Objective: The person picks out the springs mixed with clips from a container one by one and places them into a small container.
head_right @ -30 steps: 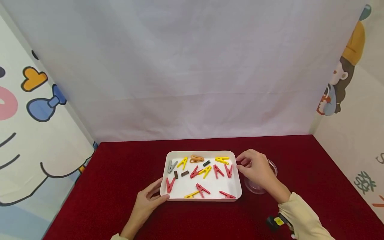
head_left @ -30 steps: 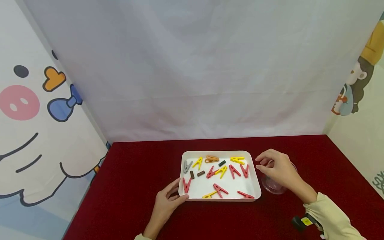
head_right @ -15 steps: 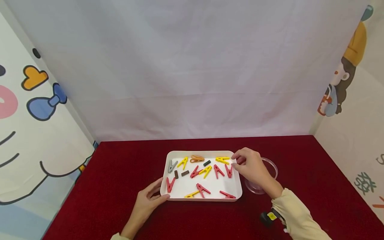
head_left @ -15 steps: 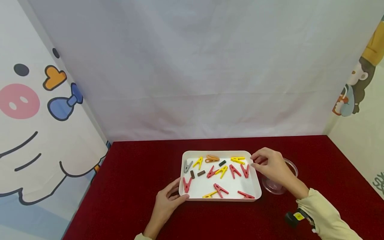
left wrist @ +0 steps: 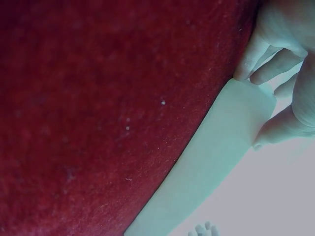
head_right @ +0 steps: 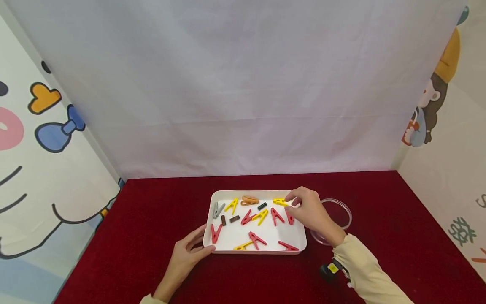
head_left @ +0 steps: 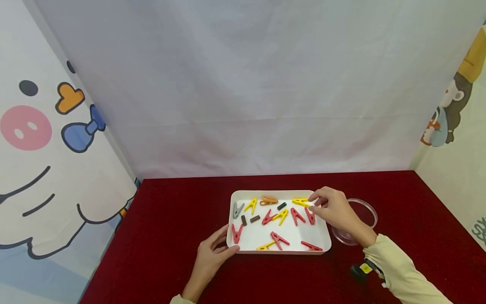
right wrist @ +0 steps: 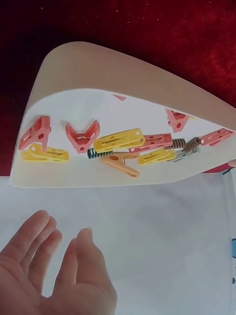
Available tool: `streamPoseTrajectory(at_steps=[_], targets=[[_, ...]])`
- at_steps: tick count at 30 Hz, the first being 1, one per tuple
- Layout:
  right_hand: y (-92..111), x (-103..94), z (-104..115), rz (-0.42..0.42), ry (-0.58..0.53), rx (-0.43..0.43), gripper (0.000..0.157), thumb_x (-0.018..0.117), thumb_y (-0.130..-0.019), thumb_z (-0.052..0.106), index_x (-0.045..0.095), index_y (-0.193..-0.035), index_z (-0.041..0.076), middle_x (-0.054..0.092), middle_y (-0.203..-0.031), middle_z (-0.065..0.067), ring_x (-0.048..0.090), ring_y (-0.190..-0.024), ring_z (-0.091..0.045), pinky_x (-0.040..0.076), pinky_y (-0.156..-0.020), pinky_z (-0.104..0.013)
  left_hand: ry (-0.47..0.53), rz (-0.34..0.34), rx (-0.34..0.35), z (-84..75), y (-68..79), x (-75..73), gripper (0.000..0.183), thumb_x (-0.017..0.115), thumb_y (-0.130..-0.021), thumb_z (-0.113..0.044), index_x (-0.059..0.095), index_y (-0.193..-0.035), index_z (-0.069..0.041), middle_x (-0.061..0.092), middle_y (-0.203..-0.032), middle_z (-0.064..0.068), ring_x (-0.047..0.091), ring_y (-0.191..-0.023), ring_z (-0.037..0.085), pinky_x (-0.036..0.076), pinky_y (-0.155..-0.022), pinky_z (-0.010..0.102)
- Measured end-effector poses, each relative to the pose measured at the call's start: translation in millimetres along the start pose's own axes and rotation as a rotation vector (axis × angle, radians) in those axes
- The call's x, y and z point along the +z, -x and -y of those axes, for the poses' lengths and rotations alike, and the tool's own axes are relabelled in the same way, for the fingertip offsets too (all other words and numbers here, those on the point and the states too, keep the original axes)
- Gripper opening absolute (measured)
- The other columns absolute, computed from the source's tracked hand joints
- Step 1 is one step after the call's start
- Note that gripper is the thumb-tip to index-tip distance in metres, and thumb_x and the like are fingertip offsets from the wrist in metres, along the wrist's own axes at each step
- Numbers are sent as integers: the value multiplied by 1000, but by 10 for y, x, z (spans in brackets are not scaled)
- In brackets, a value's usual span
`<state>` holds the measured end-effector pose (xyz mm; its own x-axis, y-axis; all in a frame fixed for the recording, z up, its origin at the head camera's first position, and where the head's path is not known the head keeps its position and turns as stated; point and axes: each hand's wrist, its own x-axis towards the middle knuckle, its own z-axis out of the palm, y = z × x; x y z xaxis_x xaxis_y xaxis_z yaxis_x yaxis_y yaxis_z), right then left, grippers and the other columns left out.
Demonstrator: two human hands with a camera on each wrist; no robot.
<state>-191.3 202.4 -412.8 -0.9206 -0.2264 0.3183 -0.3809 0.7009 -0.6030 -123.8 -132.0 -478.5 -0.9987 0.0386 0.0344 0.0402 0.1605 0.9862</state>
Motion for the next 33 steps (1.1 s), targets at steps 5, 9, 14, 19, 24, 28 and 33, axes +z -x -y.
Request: streamPoseTrajectory(at_steps=[5, 9, 14, 19, 24, 28, 33], targets=[[-34, 62, 1, 17, -14, 15, 14, 74, -76, 1, 69, -89, 1, 64, -89, -12, 61, -75, -21, 49, -58, -29, -9, 1, 1, 2, 2, 1, 62, 80, -76, -9, 55, -132, -2, 56, -129, 18, 55, -112, 34, 51, -82, 32], [-63, 92, 7, 29, -24, 10, 13, 73, -77, 2, 69, -89, 0, 64, -90, -10, 62, -76, -22, 49, -57, -28, 20, 8, 14, 2, 0, -6, 62, 80, -75, -8, 55, -132, -2, 56, -129, 18, 55, -113, 34, 51, -82, 30], [-99, 134, 4, 44, -33, 11, 13, 74, -77, 2, 69, -89, 1, 64, -90, -10, 63, -77, -23, 49, -56, -28, 31, 13, 18, -5, 0, -14, 61, 80, -76, -8, 55, -132, -3, 56, -129, 17, 55, -113, 34, 50, -81, 28], [-136, 169, -6, 60, -33, 37, 12, 74, -78, 4, 69, -89, 4, 64, -93, -13, 63, -80, -25, 50, -58, -28, 33, 9, 18, 25, -11, -17, 61, 80, -75, -7, 55, -131, -3, 56, -129, 17, 55, -113, 33, 51, -82, 33], [-178, 203, -9, 73, -27, 52, 12, 73, -79, 7, 69, -90, 3, 64, -95, -13, 63, -80, -25, 50, -60, -29, 33, 4, 14, 95, -38, -12, 62, 80, -75, -8, 55, -132, -5, 56, -130, 15, 56, -113, 31, 51, -82, 33], [-203, 236, -1, 83, -23, 59, 14, 74, -79, 8, 69, -91, 1, 64, -95, -12, 63, -81, -25, 52, -62, -31, 30, 9, 11, 85, -36, -10, 62, 80, -76, -9, 55, -132, -5, 55, -130, 16, 55, -113, 31, 51, -82, 32], [-224, 268, 12, 100, -23, 83, 16, 74, -80, 10, 69, -93, 2, 64, -97, -13, 63, -84, -28, 54, -65, -34, 17, 17, 1, -6, -7, -15, 62, 79, -76, -8, 54, -132, -3, 55, -130, 18, 55, -114, 34, 50, -84, 35]])
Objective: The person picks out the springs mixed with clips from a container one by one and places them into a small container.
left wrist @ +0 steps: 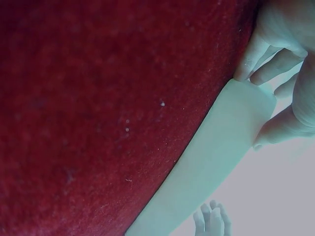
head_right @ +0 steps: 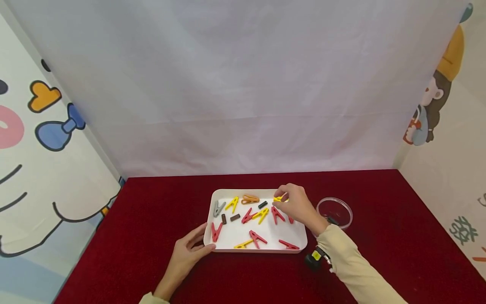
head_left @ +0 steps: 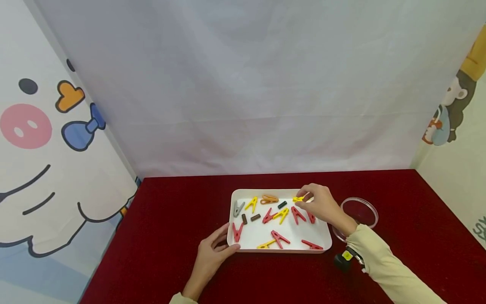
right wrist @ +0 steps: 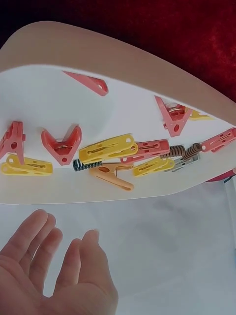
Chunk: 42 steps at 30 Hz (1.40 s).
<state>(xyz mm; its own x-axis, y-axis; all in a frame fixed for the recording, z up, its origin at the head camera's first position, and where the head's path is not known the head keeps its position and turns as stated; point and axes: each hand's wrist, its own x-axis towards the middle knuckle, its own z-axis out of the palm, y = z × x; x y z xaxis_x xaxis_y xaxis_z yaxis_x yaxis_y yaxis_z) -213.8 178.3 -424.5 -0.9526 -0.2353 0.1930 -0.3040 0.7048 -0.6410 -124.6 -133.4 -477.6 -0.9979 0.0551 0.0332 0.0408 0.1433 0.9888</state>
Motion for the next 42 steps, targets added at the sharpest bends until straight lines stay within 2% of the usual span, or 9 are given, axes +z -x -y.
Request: streamPoseTrajectory(at_steps=[5, 12, 15, 19, 31, 42], targets=[[-28, 22, 1, 10, -5, -4, 17, 74, -80, 10, 69, -93, 1, 64, -97, -14, 62, -84, -28, 53, -66, -35, -19, -3, -4, 10, -8, -5, 62, 79, -76, -8, 54, -132, -2, 55, -130, 18, 54, -114, 34, 50, -84, 36], [-63, 64, -36, 18, -18, -7, 17, 74, -79, 9, 68, -93, 0, 65, -96, -15, 62, -83, -27, 52, -67, -35, -4, -17, -3, 270, -92, 1, 64, 81, -75, -12, 55, -133, -11, 55, -131, 12, 55, -114, 28, 50, -84, 31], [-76, 78, -45, 26, -24, 1, 18, 74, -80, 9, 68, -93, 0, 64, -96, -15, 62, -82, -26, 52, -66, -35, 13, -18, 15, 327, -110, 1, 64, 82, -74, -13, 56, -133, -13, 56, -131, 10, 55, -114, 27, 50, -83, 29], [-102, 103, -52, 43, -34, 11, 18, 74, -80, 8, 68, -94, -1, 64, -97, -16, 61, -82, -26, 53, -65, -34, 29, -15, 32, 348, -111, 0, 65, 82, -74, -13, 55, -133, -12, 55, -132, 10, 55, -115, 28, 50, -83, 28], [-188, 188, -59, 64, -2, 27, 17, 75, -79, 8, 69, -92, 0, 64, -95, -15, 59, -79, -23, 52, -62, -31, 26, -18, 23, 340, -95, 8, 64, 82, -74, -14, 56, -133, -13, 55, -131, 11, 55, -115, 28, 50, -83, 29], [-280, 240, -19, 94, 6, 46, 16, 75, -79, 7, 68, -92, 0, 64, -92, -12, 59, -78, -22, 52, -64, -32, 18, -20, 24, 339, -89, -6, 63, 81, -75, -13, 56, -133, -13, 56, -132, 8, 54, -115, 27, 50, -83, 29]])
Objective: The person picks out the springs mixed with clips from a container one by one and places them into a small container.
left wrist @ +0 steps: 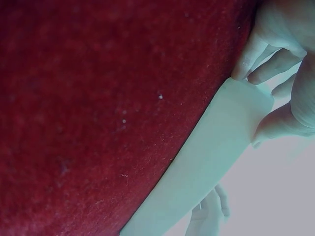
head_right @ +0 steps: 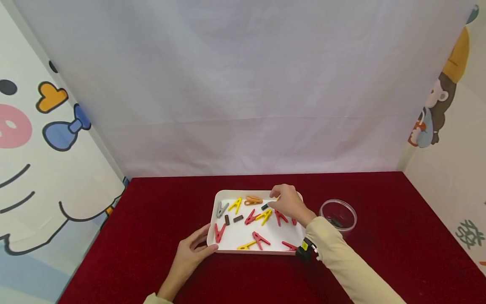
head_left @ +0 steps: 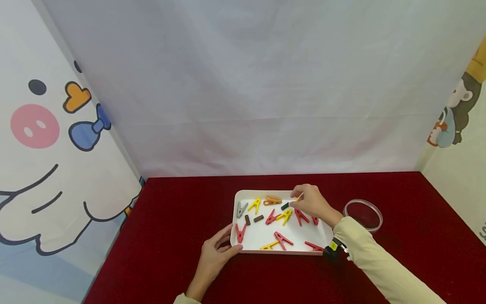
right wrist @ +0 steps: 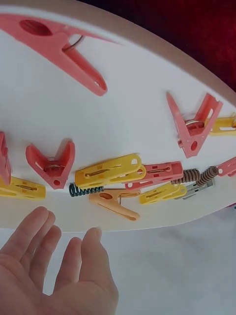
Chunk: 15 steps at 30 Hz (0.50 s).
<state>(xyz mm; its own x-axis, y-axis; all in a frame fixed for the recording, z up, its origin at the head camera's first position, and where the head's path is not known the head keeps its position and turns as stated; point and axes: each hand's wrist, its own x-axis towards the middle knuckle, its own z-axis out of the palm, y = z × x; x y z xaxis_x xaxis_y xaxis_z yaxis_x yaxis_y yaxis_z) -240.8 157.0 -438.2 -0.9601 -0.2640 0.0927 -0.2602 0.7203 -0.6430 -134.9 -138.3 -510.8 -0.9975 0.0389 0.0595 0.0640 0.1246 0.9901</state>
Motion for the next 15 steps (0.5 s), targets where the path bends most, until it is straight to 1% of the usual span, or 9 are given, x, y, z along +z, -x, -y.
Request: streamPoseTrajectory(at_steps=[5, 9, 15], targets=[[-32, 26, -1, 25, 20, 30, 16, 75, -79, 9, 68, -92, 1, 64, -92, -11, 59, -78, -21, 52, -63, -32, 13, 3, 5, 18, -5, 6, 64, 80, -76, -12, 54, -134, -11, 54, -133, 11, 54, -116, 29, 50, -83, 29], [-63, 43, -2, 46, 48, 22, 17, 76, -79, 11, 68, -91, 1, 64, -90, -11, 59, -79, -22, 51, -65, -33, 14, 5, 1, 20, -7, 6, 64, 80, -76, -12, 54, -134, -10, 54, -133, 12, 53, -117, 29, 50, -83, 28], [-139, 97, 2, 74, 53, 19, 18, 76, -78, 11, 67, -89, 1, 63, -87, -9, 56, -79, -21, 50, -67, -35, 13, 5, -12, -3, -4, -1, 63, 80, -76, -12, 55, -134, -12, 54, -133, 10, 53, -117, 29, 50, -83, 28]])
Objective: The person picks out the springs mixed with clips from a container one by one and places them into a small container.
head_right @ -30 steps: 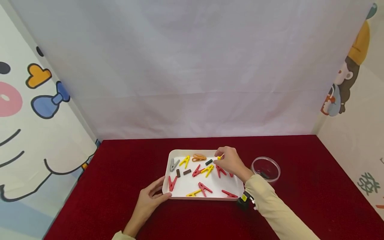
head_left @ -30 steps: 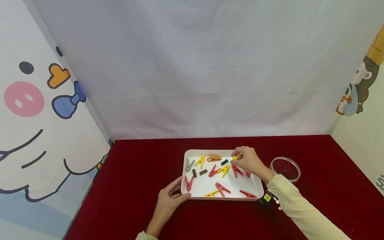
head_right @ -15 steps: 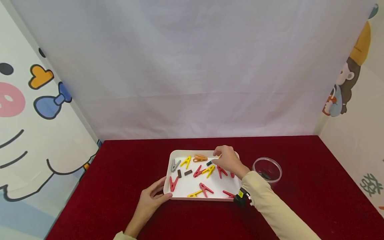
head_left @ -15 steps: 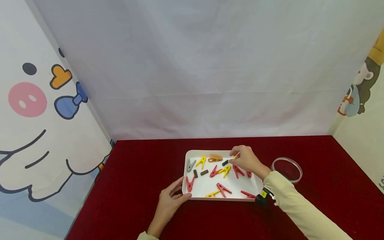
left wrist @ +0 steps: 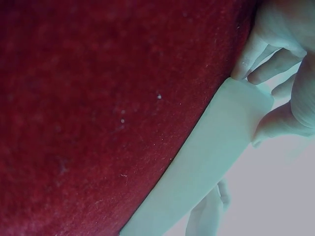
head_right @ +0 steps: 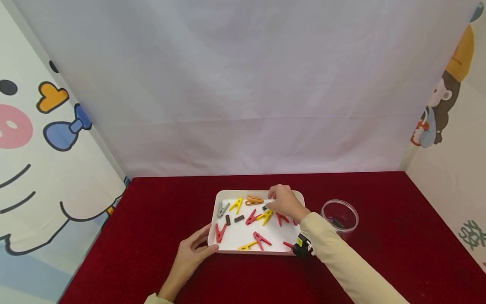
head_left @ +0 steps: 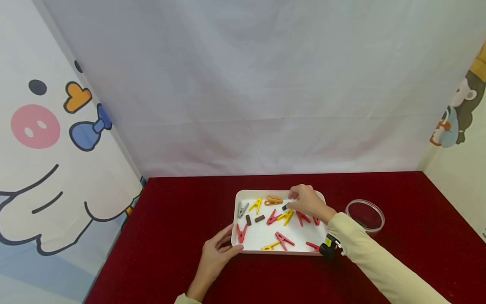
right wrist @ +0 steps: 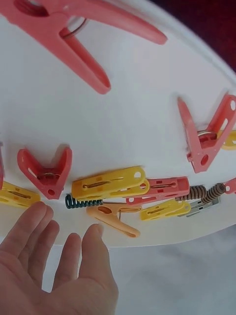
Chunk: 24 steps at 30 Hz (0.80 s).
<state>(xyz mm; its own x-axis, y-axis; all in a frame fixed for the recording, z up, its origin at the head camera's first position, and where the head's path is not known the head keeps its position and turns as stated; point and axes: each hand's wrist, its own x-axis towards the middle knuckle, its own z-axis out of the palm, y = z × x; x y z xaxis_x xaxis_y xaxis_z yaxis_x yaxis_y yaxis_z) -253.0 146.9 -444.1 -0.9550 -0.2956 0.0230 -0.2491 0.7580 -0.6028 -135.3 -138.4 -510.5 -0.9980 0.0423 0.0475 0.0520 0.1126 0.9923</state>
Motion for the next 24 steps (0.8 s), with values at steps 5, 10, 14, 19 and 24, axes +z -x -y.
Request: streamPoseTrajectory(at_steps=[5, 10, 14, 19, 24], targets=[[-68, 52, 17, 16, 14, 14, 18, 77, -77, 11, 67, -87, 1, 60, -81, -7, 54, -75, -20, 49, -62, -31, -6, 1, -2, -11, 4, -3, 63, 80, -76, -12, 55, -134, -12, 54, -133, 10, 53, -117, 29, 50, -84, 29], [-116, 96, 53, 18, 40, 39, 19, 79, -75, 12, 66, -83, 2, 59, -79, -7, 53, -72, -20, 48, -61, -30, -13, 2, -2, -6, 0, -2, 63, 80, -76, -13, 55, -134, -12, 54, -133, 10, 53, -117, 28, 50, -84, 29], [-141, 126, 69, 6, 59, 30, 20, 80, -74, 13, 65, -81, 1, 60, -78, -7, 52, -70, -19, 48, -59, -29, -19, -6, -3, 10, -7, -4, 64, 81, -75, -13, 55, -134, -12, 54, -133, 10, 54, -116, 28, 50, -83, 28], [-134, 150, 108, -14, 72, 38, 23, 82, -71, 10, 63, -77, -1, 58, -69, -6, 50, -63, -18, 44, -54, -27, -32, -10, -4, 21, -16, -3, 63, 81, -75, -13, 55, -133, -12, 55, -132, 10, 54, -116, 28, 50, -83, 28], [-115, 201, 124, 6, 78, 84, 23, 81, -70, 7, 59, -71, 2, 54, -67, -5, 48, -61, -18, 40, -52, -26, -34, -8, -13, 24, -16, 1, 63, 81, -75, -12, 56, -133, -12, 55, -132, 10, 54, -116, 28, 50, -84, 29]])
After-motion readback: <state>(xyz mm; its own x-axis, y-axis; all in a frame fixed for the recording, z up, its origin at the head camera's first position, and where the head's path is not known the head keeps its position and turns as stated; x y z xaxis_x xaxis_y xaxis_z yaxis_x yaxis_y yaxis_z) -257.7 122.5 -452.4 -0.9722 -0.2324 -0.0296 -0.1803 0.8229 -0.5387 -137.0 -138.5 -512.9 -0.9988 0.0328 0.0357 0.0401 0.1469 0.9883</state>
